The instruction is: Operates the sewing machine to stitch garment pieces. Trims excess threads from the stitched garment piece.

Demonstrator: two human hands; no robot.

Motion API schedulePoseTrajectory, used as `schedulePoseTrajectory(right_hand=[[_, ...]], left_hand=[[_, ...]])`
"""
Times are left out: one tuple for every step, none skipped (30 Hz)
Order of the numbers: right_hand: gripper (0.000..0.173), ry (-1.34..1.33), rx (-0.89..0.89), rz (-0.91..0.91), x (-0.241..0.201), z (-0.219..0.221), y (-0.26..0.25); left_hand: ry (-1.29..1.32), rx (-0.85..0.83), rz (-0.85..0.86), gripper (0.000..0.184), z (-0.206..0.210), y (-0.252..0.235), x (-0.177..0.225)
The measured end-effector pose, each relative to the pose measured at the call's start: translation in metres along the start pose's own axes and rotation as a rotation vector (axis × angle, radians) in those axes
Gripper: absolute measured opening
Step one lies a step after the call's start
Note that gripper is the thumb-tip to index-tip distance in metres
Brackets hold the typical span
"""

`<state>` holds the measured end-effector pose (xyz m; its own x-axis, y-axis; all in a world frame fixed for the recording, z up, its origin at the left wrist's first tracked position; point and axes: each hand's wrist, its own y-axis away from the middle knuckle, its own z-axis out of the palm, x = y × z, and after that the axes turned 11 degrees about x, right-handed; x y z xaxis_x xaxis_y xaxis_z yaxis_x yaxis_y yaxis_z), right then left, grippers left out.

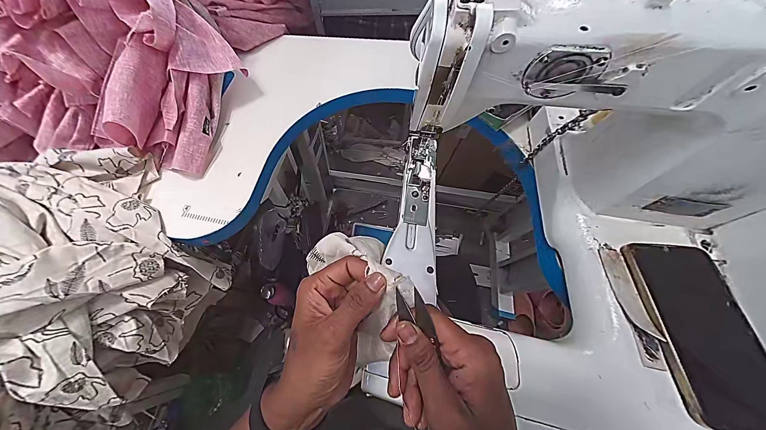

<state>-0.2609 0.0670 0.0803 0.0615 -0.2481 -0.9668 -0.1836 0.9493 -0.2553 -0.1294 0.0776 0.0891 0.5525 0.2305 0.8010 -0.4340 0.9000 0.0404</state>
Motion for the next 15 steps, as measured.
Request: schedulePoseTrajectory(right_hand=[[0.026,0.000,0.001,0.005,0.000,0.000,0.000],[0.026,-0.002,0.001,0.009,0.000,0.000,0.000],[0.026,-0.007,0.001,0.013,0.000,0.000,0.000],[0.025,-0.011,0.000,0.014,0.000,0.000,0.000],[0.025,-0.015,0.002,0.011,0.000,0.001,0.000],[0.025,-0.016,0.008,0.002,0.000,0.002,0.000],[0.026,-0.005,0.019,-0.013,0.000,0.002,0.000],[0.027,0.012,0.031,-0.032,0.001,0.003,0.001],[0.029,0.041,0.042,-0.057,0.002,0.004,0.001],[0.031,0.077,0.050,-0.087,0.004,0.005,0.002],[0.033,0.114,0.052,-0.119,0.007,0.006,0.003],[0.035,0.147,0.052,-0.152,0.009,0.007,0.003],[0.036,0.172,0.057,-0.185,0.011,0.007,0.004],[0.036,0.192,0.063,-0.214,0.013,0.008,0.005],[0.037,0.213,0.071,-0.238,0.014,0.008,0.005]], left_hand=[[0.001,0.002,-0.001,0.016,0.000,0.000,0.000],[0.002,0.003,-0.003,0.016,0.000,0.000,0.000],[0.002,0.003,-0.004,0.016,0.000,0.000,0.000],[0.005,0.001,-0.005,0.016,0.000,0.000,0.000],[0.007,-0.002,-0.004,0.016,0.000,0.000,0.000],[0.005,-0.010,-0.001,0.016,-0.001,0.000,-0.001],[0.002,-0.018,0.001,0.016,-0.002,0.000,-0.002],[0.000,-0.016,0.000,0.016,-0.002,0.001,-0.002],[0.003,-0.007,-0.006,0.016,-0.002,0.001,-0.002],[0.012,0.011,-0.015,0.017,-0.002,0.001,-0.002],[0.018,0.035,-0.022,0.018,-0.001,0.001,-0.001],[0.018,0.054,-0.026,0.020,0.001,0.001,-0.001],[0.018,0.062,-0.031,0.020,0.002,0.001,0.000],[0.018,0.067,-0.036,0.020,0.003,0.001,0.000],[0.017,0.071,-0.038,0.020,0.004,0.001,0.000]])
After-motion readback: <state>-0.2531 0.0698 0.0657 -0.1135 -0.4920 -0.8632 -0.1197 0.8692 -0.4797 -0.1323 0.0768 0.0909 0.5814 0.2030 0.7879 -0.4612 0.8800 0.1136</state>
